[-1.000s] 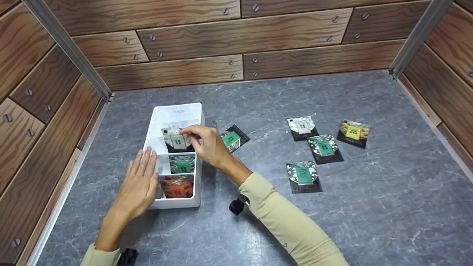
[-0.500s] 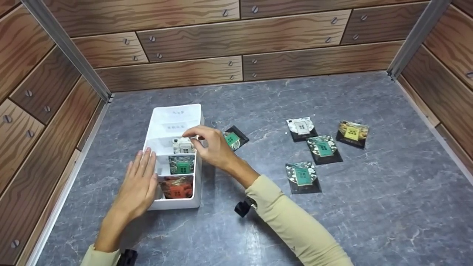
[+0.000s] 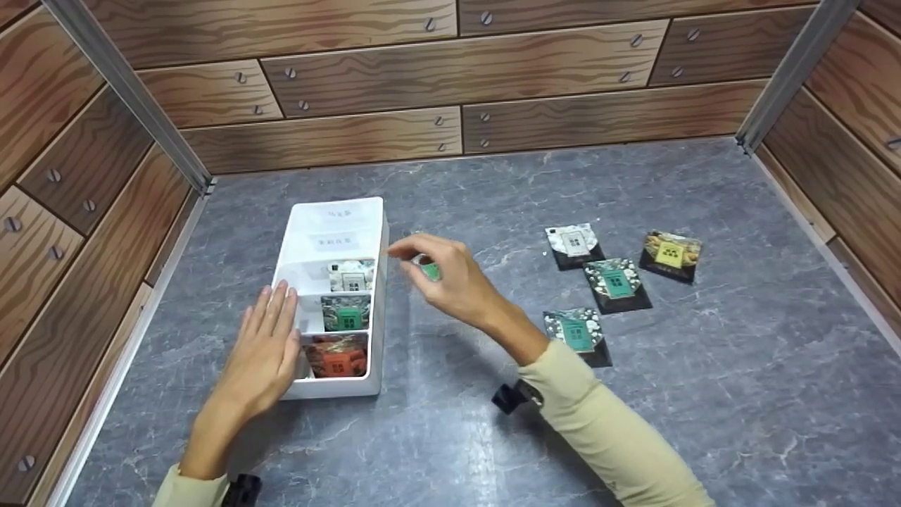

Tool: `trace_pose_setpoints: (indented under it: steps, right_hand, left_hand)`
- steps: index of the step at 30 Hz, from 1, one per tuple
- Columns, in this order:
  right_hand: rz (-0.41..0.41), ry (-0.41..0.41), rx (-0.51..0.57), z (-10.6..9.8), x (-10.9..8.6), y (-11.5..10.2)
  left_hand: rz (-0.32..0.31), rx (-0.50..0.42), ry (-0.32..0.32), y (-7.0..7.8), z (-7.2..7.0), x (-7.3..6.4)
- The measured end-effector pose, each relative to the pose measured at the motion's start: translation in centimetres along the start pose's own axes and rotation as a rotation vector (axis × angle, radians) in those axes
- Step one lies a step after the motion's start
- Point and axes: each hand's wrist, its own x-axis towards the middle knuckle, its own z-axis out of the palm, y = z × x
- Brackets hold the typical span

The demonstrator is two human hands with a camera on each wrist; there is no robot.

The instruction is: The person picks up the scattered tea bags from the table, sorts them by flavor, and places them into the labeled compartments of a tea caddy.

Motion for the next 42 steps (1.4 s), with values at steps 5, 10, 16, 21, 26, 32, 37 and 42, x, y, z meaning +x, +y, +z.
trace_pose_setpoints:
  steps: [5,10,16,21,26,32,37,42]
  right_hand:
    - [0.030,0.014,-0.036,-2.1,-1.4,-0.1]
    - [0.045,0.040,-0.075,-4.3,-3.0,0.2]
    - [0.077,0.084,-0.153,-7.3,-4.9,0.8]
    - [0.111,0.101,-0.205,-10.0,-5.9,1.3]
    - [0.154,0.123,-0.276,-12.9,-6.9,1.6]
    - [0.169,0.188,-0.389,-16.4,-7.7,2.3]
    - [0.224,0.242,-0.397,-18.8,-8.4,3.0]
    - [0.300,0.315,-0.415,-21.0,-9.0,4.2]
  left_hand:
    - [-0.003,0.007,-0.006,0.0,0.0,0.0]
    - [0.002,0.000,0.003,0.0,0.1,0.0]
    - [0.003,-0.013,0.016,-0.1,0.2,-0.1]
    - [-0.007,-0.004,0.003,0.0,0.2,-0.1]
    - [-0.005,-0.001,0.003,0.0,0.1,0.0]
    - [0.006,-0.006,0.019,0.1,0.1,0.2]
    - [0.011,0.002,0.025,0.0,0.1,0.3]
    - [0.000,-0.008,0.015,0.0,0.1,0.0]
